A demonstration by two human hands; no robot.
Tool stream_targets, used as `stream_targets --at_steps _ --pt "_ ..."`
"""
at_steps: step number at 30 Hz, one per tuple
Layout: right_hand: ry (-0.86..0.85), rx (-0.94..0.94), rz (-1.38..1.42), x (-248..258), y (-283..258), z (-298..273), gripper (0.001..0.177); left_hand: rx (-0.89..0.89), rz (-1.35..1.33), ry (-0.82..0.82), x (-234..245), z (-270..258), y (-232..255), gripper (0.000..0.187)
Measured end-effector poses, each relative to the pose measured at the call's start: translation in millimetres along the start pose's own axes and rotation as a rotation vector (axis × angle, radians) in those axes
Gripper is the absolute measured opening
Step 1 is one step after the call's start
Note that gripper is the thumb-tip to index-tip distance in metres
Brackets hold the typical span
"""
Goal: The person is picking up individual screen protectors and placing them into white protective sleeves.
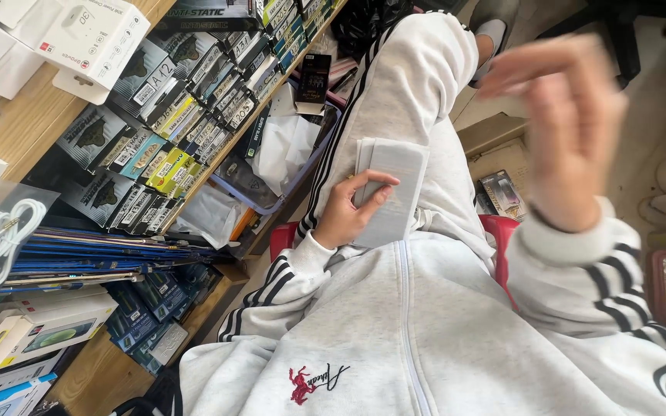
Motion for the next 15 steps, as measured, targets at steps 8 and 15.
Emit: stream_targets --at_steps 8,15 --pt "0.005 -0.54 0.106 -43.8 127.2 -88.7 0.019 0.006 -0.106 0.067 -1.6 -0.1 -13.6 0.015" --pt "-0.038 -0.542 0.071 -49.7 129.7 -89.9 0.016 -0.005 -0.132 0.078 -0.4 -0.4 -14.1 0.015"
Point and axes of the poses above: each hand's wrist, its own z-axis towards the middle knuckle, its own x-axis out of the back of the hand, y = z × x, the point moved 6 cm from there along z, towards the middle knuckle, and after that the axes turned 7 degrees about y, right-handed, at the moved point
